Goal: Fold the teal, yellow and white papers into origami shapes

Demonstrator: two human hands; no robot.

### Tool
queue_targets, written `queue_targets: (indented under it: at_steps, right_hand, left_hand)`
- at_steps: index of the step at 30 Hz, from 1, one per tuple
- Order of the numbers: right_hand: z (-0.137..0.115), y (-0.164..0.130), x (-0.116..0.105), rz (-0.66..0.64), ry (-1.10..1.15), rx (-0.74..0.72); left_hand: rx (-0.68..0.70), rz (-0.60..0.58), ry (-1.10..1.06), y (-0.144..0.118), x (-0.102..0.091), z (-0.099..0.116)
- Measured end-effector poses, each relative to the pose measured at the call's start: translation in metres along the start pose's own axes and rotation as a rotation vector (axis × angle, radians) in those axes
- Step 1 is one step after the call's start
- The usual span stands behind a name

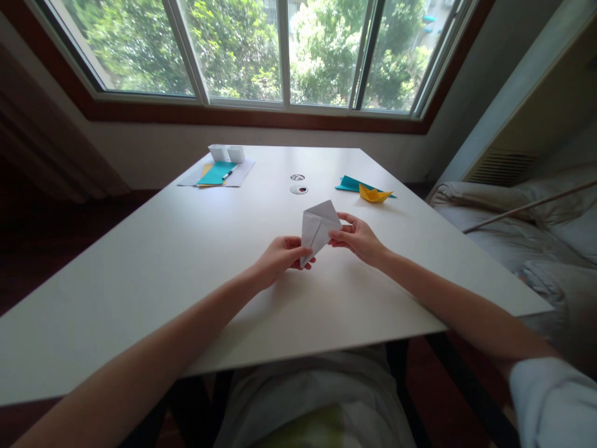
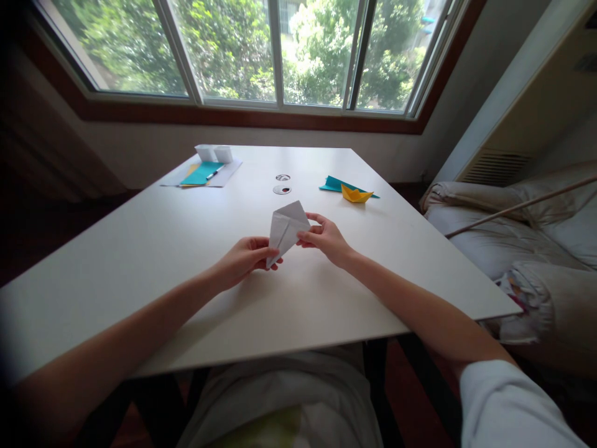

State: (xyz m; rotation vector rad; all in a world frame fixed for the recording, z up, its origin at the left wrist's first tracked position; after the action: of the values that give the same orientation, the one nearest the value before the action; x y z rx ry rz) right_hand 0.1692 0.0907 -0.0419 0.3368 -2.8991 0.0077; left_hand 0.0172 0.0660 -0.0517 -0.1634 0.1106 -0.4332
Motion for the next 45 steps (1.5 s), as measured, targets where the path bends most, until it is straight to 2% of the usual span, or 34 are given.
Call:
queue_targets:
  at_steps: [4,7,13,21,24,29,33,38,45]
  right_hand:
    - [0.002,0.001,0.002,-0.083,-0.091,0.02]
    - [0.003,0.002,0.0,-0.078,-0.111,0.011]
    - [0.004,0.004,-0.002,-0.089,-0.103,0.001]
    - [0.005,0.006,-0.007,-0.027,-0.121,0.029]
    - [-0.006,0.006,-0.01,-0.038,-0.255,-0.055]
    - [-0.03,0.004,-0.014,-0.058,-0.609,-0.281]
    - [-0.043,-0.003,-0.007,-0.059,-0.904,-0.5]
    - [-0.048,-0.01,-0.001,-0.089,-1.007,-0.683]
    - [-0.053,-0.017,0.001,-0.143,-1.057,-0.759]
  left_hand:
    - [0.084,-0.011,0.165,0.0,0.0,0.007]
    - [0.12,-0.031,0.25,-0.001,0.002,0.01]
    - [0.129,-0.038,0.279,-0.002,0.002,0.009]
    - [0.195,0.026,0.339,0.001,-0.005,0.012]
    - [0.2,0.072,0.34,0.001,-0.009,0.014]
    - [0.166,0.135,0.21,0.003,-0.017,0.014]
    - [0.233,0.234,0.21,0.003,-0.027,0.018]
    - [0.283,0.262,0.215,0.002,-0.03,0.021]
    - [0.207,0.232,0.033,0.005,-0.029,0.015]
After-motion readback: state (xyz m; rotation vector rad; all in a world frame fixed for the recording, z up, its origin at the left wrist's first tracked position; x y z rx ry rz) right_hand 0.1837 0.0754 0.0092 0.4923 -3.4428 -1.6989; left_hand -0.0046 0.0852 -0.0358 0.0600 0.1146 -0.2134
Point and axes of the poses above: each hand's wrist, its own y-axis towards the middle knuckle, its own x-axis out of the palm, z = x × y, the point moved 8 cm from there along y, towards the middle knuckle, and after that the axes turned 6 degrees about y, right-handed, at the moved point
